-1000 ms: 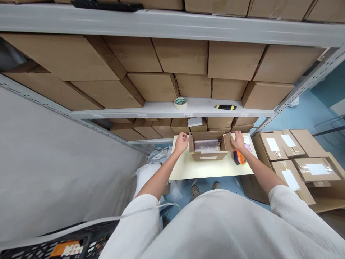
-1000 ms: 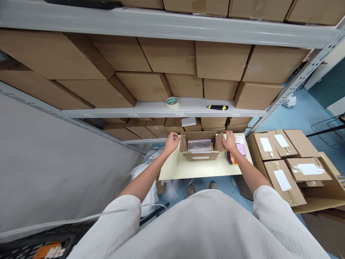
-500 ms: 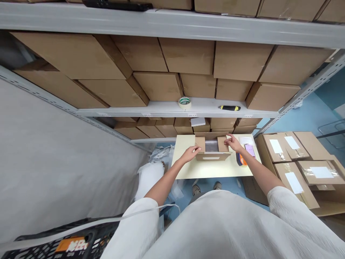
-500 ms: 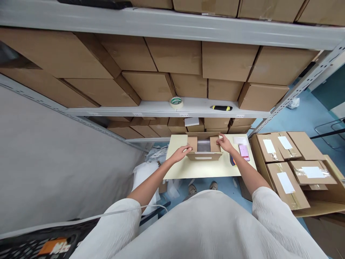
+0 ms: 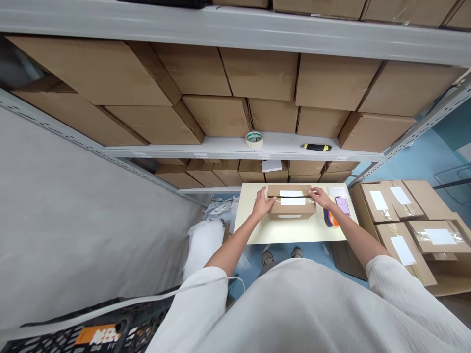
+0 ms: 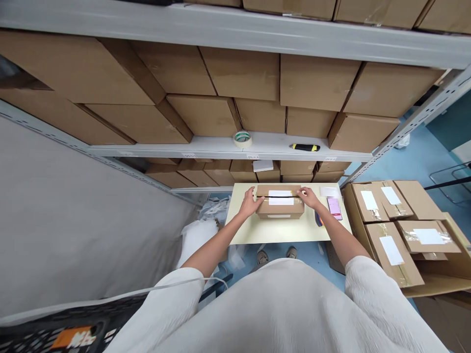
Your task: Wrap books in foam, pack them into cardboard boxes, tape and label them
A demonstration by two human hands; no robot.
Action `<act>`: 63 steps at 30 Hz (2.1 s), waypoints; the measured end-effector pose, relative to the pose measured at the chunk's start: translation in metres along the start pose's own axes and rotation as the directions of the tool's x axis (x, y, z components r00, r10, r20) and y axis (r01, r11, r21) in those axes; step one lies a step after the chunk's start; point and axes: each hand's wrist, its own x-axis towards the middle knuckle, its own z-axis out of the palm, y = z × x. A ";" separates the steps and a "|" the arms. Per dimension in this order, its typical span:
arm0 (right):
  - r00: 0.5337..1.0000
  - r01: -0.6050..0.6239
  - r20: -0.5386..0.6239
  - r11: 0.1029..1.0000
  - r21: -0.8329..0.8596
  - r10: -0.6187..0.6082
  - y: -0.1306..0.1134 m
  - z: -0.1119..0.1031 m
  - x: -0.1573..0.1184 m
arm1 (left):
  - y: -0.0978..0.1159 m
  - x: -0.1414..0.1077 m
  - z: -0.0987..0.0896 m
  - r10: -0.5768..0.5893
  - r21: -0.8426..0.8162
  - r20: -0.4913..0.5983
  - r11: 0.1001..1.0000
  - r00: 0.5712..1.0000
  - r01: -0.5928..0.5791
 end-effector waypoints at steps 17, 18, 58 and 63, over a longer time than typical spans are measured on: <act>0.998 0.065 -0.014 0.998 0.016 -0.065 -0.010 0.064 -0.003 | -0.011 -0.011 -0.007 0.226 0.291 0.032 0.930 0.973 -0.226; 0.998 0.064 -0.012 0.998 0.011 -0.064 -0.010 0.066 -0.002 | -0.007 -0.014 -0.006 0.283 0.314 0.101 0.900 0.954 -0.301; 0.865 -0.432 -0.368 0.878 -0.204 0.340 0.112 -0.018 -0.094 | 0.003 -0.015 0.018 0.315 0.326 0.384 0.833 0.868 -0.447; 0.957 -0.183 -0.186 0.959 0.216 0.224 0.057 -0.051 -0.067 | 0.000 -0.014 0.021 0.330 0.323 0.377 0.829 0.865 -0.457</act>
